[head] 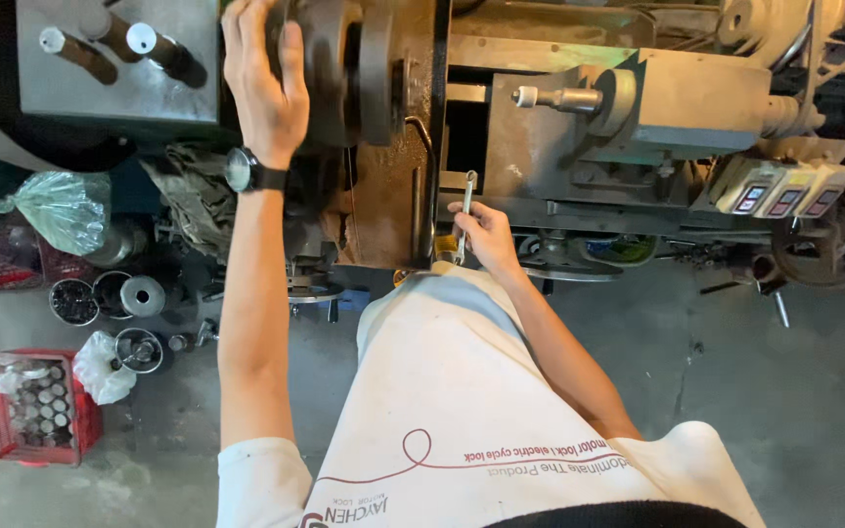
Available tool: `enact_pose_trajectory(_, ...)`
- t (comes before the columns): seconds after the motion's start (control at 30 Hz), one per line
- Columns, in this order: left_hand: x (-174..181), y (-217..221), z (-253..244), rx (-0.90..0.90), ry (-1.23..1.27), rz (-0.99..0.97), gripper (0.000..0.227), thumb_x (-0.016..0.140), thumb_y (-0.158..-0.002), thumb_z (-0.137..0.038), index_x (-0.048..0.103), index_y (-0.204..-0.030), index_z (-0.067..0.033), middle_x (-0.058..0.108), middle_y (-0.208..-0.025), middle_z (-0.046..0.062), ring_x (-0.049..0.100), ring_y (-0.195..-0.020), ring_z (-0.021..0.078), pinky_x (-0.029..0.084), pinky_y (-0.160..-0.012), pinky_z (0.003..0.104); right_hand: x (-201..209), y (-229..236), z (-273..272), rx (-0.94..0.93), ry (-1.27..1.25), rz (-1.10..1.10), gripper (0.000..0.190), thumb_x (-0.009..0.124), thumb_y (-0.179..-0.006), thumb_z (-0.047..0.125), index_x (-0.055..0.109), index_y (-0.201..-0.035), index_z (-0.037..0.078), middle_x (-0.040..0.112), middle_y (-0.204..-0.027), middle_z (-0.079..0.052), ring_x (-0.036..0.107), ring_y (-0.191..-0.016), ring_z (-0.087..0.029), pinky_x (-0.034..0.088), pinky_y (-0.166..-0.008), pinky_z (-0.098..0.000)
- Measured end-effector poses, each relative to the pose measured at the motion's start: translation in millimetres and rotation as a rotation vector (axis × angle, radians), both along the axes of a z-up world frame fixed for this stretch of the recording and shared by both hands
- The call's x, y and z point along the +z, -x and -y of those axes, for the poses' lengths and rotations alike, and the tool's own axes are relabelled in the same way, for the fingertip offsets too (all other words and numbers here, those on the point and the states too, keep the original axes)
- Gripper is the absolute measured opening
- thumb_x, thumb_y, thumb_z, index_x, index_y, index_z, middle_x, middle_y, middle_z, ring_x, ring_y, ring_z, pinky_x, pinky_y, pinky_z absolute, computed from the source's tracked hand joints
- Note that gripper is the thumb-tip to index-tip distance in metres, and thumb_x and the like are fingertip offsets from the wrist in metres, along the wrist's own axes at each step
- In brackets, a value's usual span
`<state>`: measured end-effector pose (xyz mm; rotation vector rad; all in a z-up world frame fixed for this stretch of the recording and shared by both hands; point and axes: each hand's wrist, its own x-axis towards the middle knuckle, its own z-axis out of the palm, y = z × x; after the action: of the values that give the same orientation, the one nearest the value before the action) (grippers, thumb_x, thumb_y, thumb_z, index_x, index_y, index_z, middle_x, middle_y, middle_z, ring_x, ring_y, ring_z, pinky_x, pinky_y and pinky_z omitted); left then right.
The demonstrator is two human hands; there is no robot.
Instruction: The person operates a metalworking lathe, using a wrench to tighten or loosen components on the chuck. They wipe the machine with a cloth and adjust the controls on the side panel.
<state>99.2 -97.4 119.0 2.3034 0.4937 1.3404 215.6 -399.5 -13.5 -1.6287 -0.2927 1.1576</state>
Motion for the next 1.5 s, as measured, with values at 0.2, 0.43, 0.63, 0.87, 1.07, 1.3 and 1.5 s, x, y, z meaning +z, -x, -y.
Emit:
enact_pose_trajectory(0.2, -9.3, -8.5, -30.4, -0.001, 0.135, -0.357, 0.045, 0.035, -0.112, -0.038, 0.038, -0.145, -0.0079, 0.041, -0.146, 0.019, 0.040, -0.134, 0.0407, 0.042, -0.109, 0.047, 10.5, 5.0, -6.6, 0.036, 0.011, 0.033, 0.026, 0.054, -0.093, 0.011, 0.065, -0.114, 0.002, 0.061, -0.064, -0.006, 0.041, -0.044, -0.007, 0.035, -0.044, -0.0203)
enact_pose_trajectory(0.43, -10.7, -13.1, -42.1, -0.014, 0.056, -0.448, 0.038, 0.043, -0.111, -0.033, 0.051, -0.134, -0.0047, 0.053, -0.132, 0.023, 0.052, -0.114, 0.0471, 0.047, -0.089, 0.051, 17.1, 14.9, -22.6, 0.106, 0.010, 0.231, 0.028, 0.051, -0.086, 0.005, 0.067, -0.108, 0.009, 0.065, -0.070, -0.003, 0.052, -0.056, -0.007, 0.042, -0.054, -0.0242)
enact_pose_trajectory(0.63, -4.0, -16.0, -38.4, 0.025, 0.091, -0.467, 0.033, 0.051, -0.107, -0.030, 0.055, -0.124, -0.0020, 0.056, -0.120, 0.025, 0.055, -0.103, 0.0476, 0.047, -0.083, 0.050, 0.0, 17.9, -31.3, 0.151, -0.087, 0.271, 0.029, 0.050, -0.090, 0.003, 0.061, -0.117, 0.010, 0.063, -0.068, -0.004, 0.060, -0.061, -0.008, 0.046, -0.064, -0.0231)
enact_pose_trajectory(0.87, -14.4, -16.9, -42.4, 0.037, 0.074, -0.467, 0.030, 0.049, -0.108, -0.026, 0.052, -0.129, -0.0042, 0.055, -0.125, 0.023, 0.056, -0.104, 0.0482, 0.050, -0.078, 0.050, 35.0, 12.8, -62.1, 0.187, -0.088, 0.359, 0.046, 0.048, -0.089, 0.005, 0.056, -0.134, 0.013, 0.063, -0.066, -0.001, 0.058, -0.061, -0.008, 0.048, -0.069, -0.0249)
enact_pose_trajectory(1.07, -15.3, -17.1, -38.0, 0.114, 0.109, -0.486, 0.023, 0.053, -0.103, -0.017, 0.054, -0.119, -0.0005, 0.054, -0.118, 0.026, 0.056, -0.094, 0.0519, 0.048, -0.070, 0.052, 57.9, 2.6, -92.0, 0.146, -0.190, 0.433, 0.048, 0.049, -0.093, 0.004, 0.048, -0.141, 0.009, 0.063, -0.071, -0.001, 0.055, -0.060, -0.006, 0.046, -0.060, -0.0230)
enact_pose_trajectory(1.3, -25.1, -4.9, -24.2, 0.096, 0.144, -0.309, 0.031, 0.045, -0.108, -0.014, 0.047, -0.136, -0.0012, 0.046, -0.139, 0.016, 0.051, -0.128, 0.0366, 0.050, -0.103, 0.044, 94.2, -8.7, -114.1, 0.320, -0.094, 0.596, 0.035, 0.045, -0.090, 0.008, 0.054, -0.124, 0.009, 0.054, -0.062, -0.002, 0.047, -0.054, -0.013, 0.041, -0.060, -0.0292)
enact_pose_trajectory(1.5, -30.7, -2.1, -21.1, 0.145, 0.222, -0.283, 0.037, 0.050, -0.107, -0.017, 0.041, -0.137, 0.0011, 0.047, -0.139, 0.021, 0.049, -0.132, 0.0380, 0.044, -0.111, 0.045, 123.9, -15.6, -126.5, 0.431, 0.058, 0.525, 0.012, 0.046, -0.093, 0.011, 0.057, -0.090, 0.009, 0.050, -0.060, -0.002, 0.041, -0.052, -0.013, 0.036, -0.054, -0.0333)
